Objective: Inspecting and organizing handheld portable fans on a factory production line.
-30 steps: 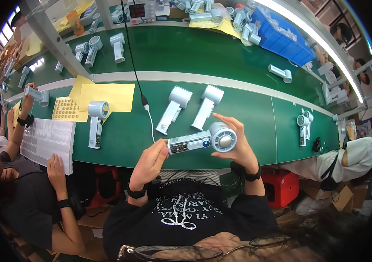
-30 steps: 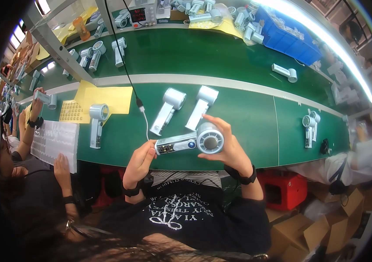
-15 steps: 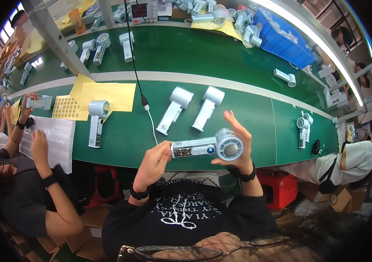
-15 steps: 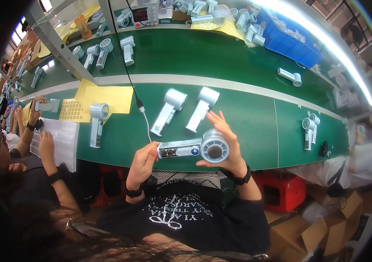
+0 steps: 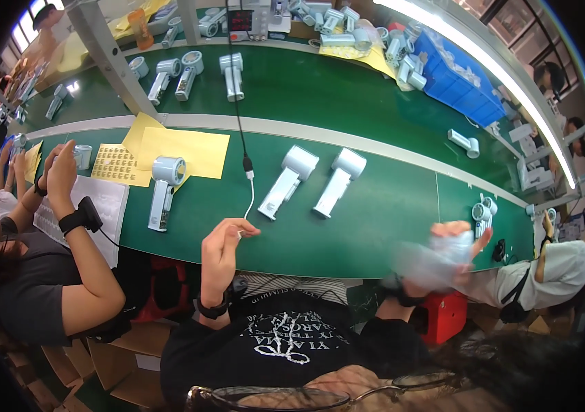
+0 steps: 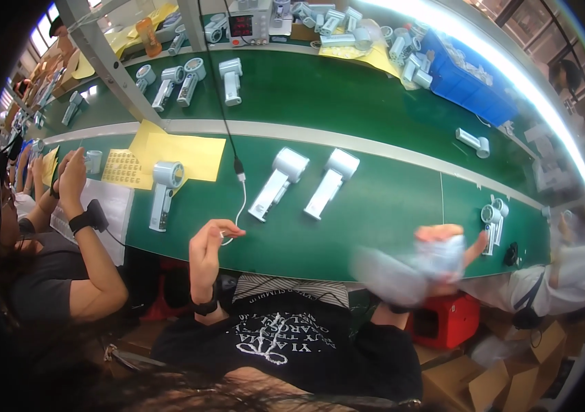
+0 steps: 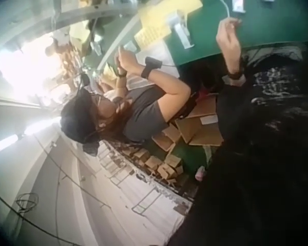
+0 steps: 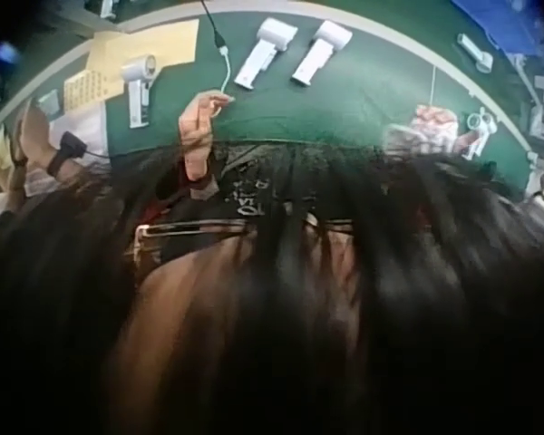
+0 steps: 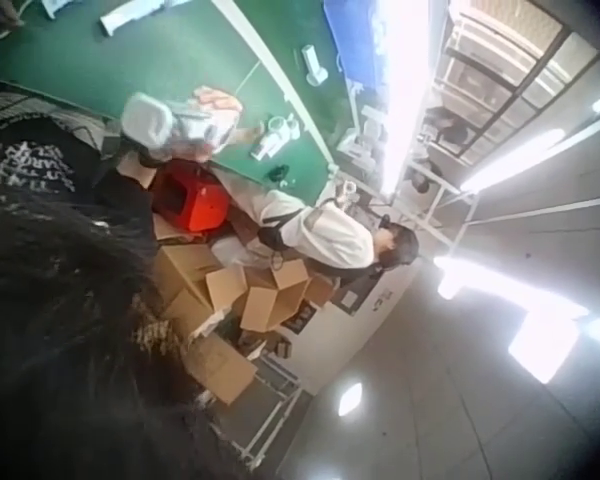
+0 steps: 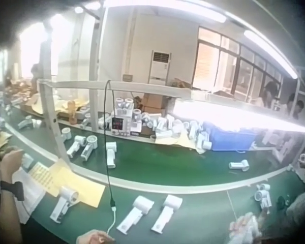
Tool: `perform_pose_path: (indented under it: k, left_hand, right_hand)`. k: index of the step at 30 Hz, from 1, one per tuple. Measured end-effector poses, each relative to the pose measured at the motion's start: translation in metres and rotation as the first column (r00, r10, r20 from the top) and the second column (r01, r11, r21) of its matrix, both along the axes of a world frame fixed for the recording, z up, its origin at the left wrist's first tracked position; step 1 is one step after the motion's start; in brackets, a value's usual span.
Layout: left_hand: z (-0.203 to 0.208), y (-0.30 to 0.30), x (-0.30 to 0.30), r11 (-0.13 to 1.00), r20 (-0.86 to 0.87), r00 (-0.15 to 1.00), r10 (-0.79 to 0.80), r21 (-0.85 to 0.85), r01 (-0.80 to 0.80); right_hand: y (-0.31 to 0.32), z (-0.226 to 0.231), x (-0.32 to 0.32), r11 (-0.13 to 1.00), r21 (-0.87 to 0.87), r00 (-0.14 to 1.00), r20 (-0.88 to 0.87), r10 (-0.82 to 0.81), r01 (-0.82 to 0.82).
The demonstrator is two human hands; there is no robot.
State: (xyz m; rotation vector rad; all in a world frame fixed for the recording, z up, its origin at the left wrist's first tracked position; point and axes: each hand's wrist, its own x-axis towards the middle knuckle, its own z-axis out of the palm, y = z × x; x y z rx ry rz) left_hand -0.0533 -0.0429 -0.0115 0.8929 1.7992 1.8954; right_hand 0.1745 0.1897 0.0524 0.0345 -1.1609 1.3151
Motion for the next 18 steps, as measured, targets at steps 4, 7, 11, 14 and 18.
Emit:
perform_pose_path:
  k: [4, 7, 11, 14, 18]
  left_hand:
    - [0.013, -0.004, 0.008, 0.993, -0.094, 0.993, -0.065, -0.108, 0.055]
    - [0.011, 0.006, 0.008, 0.994, -0.163, 0.985, -0.053, -0.101, 0.037]
    - [0.009, 0.003, 0.008, 0.993, -0.169, 0.985, -0.025, -0.119, 0.005]
    - [0.005, 0.007, 0.001, 0.995, -0.116, 0.991, -0.062, -0.083, 0.052]
    - [-0.008, 0.003, -0.009, 0.995, -0.051, 0.995, -0.086, -0.049, 0.084]
  right_hand:
    - [0.058, 0.017, 0.064, 0.978, 0.168, 0.928, 0.369, 0.052, -0.122]
    - [0.031, 0.034, 0.041, 0.892, 0.088, 0.895, 0.110, 0.433, -0.443]
    - [0.055, 0.041, 0.060, 0.858, 0.238, 0.878, 0.278, 0.389, -0.455]
    - [0.052, 0.042, 0.052, 0.897, 0.377, 0.937, 0.335, 0.102, -0.233]
    - [0.056, 0.040, -0.022, 0.992, -0.025, 0.954, 0.272, 0.125, -0.122]
